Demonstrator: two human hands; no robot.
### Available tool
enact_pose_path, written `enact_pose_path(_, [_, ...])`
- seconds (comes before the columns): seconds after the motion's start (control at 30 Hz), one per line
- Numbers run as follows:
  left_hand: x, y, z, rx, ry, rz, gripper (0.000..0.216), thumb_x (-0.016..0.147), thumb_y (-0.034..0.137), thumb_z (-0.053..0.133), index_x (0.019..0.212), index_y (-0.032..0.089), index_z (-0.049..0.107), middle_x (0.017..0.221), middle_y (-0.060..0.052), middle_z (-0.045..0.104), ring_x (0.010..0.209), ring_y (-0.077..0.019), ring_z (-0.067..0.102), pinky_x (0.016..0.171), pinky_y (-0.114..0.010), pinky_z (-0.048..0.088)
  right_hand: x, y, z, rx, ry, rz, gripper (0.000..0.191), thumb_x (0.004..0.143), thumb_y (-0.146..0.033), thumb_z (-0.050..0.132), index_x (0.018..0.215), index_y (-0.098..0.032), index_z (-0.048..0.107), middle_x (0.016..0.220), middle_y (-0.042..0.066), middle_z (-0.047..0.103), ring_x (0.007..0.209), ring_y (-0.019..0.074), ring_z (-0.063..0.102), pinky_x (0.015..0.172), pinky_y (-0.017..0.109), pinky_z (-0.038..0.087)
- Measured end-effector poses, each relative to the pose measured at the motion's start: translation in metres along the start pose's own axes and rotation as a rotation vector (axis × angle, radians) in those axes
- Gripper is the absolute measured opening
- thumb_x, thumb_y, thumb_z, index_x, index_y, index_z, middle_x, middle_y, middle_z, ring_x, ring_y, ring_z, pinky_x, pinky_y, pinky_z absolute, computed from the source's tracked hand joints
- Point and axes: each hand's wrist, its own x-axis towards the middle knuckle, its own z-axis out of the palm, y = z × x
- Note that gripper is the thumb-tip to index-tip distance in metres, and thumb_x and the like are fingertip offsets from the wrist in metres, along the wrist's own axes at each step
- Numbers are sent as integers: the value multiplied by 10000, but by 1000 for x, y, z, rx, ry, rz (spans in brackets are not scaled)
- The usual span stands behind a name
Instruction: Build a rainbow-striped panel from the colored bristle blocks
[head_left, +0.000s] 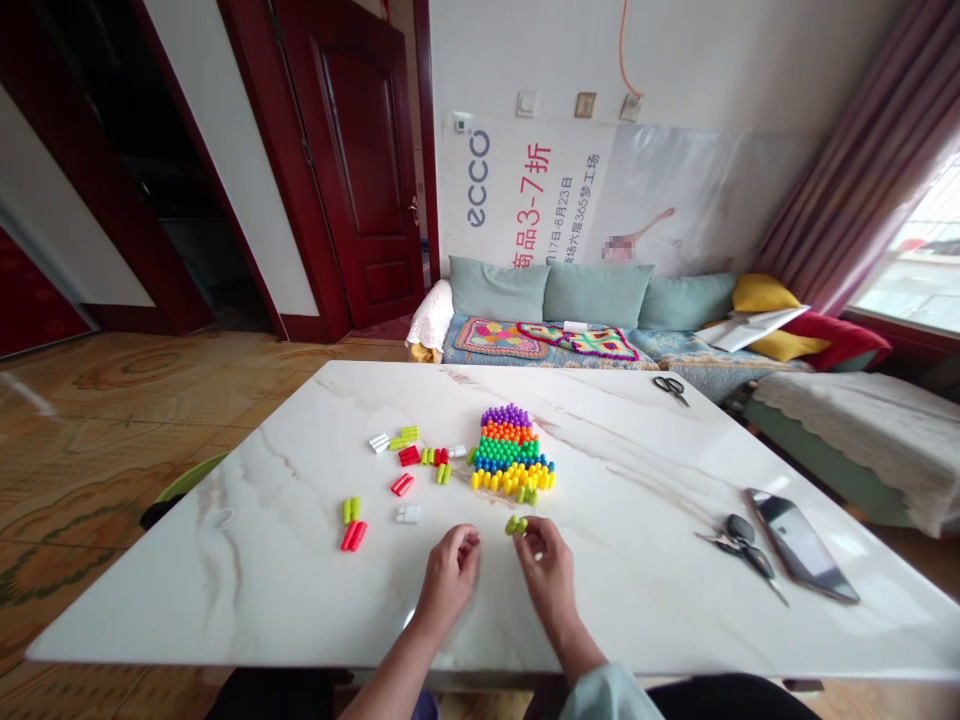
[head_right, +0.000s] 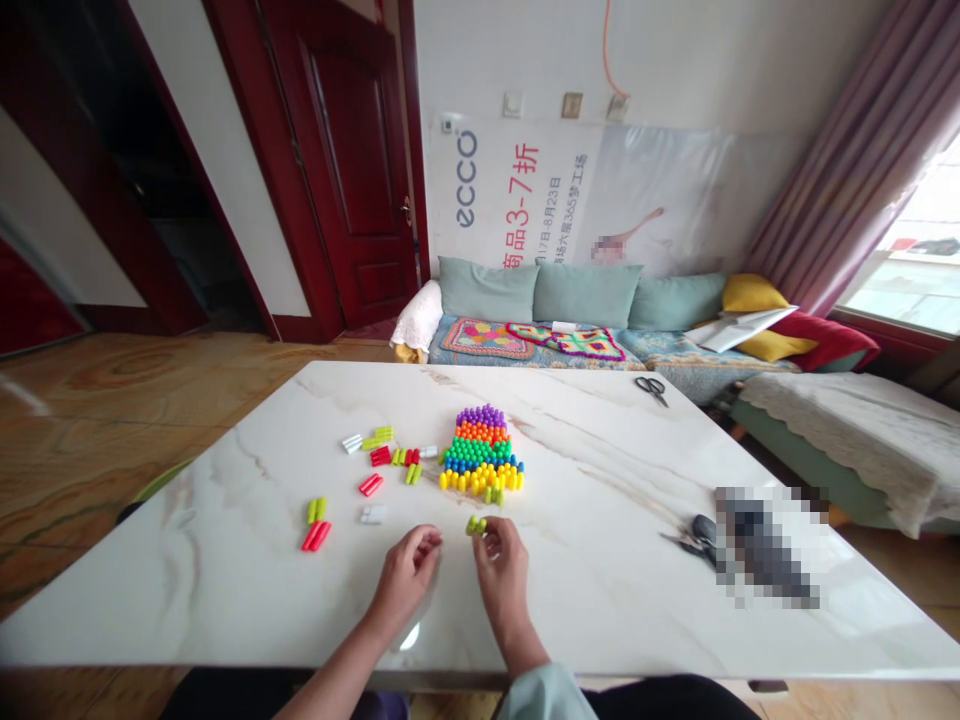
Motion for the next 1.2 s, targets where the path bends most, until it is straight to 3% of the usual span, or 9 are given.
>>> enact_pose_path(0.13, [1,-1,1,12,14,15,198,809,170,474,952,184,610,877,-63,699,772,-173,675,706,-288,556,39,27,-30,-215,115,11,263,764,-405,518,831,-176,626,765,73,681,609,172,600,604,295,486])
enact_pose_path(0.27, [1,1,1,24,21,26,201,810,166,462,942,179,614,854,-60,693,759,-170,672,687,-281,556,63,45,-37,-365,62,16,255,729,-358,471,815,-181,633,754,74,681,647,195,609,627,312,471])
enact_pose_path(0.57, [1,0,0,43,-10,28,191,821,152,450,928,182,606,863,-59,681,772,-166,666,697,-277,550,70,52,-21,-344,74,24,263,728,-292,440,905,-180,600,789,67,689,675,192,632,651,312,483])
enact_pose_path(0.7, [0,-2,1,31,-2,33,189,819,152,456,921,187,611,857,-52,681,769,-163,666,699,-272,548,57,49,-25,-343,159,-12,227,746,-265,430,867,-177,600,814,78,664,695,194,619,671,323,493])
enact_pose_path(0.9, [0,-2,1,29,-2,38,184,820,147,460,913,191,613,853,-48,679,774,-162,662,697,-263,542,38,33,-22,-328,-115,-161,281,727,-118,393,786,-181,660,847,68,674,757,179,625,735,294,489])
enact_pose_path(1.2, [1,2,-1,4,13,48,187,822,118,459,911,185,610,845,-43,671,760,-154,651,691,-256,529,36,37,-15,-388,-157,-259,376,764,-83,387,971,-165,690,1000,96,675,905,201,626,837,333,493])
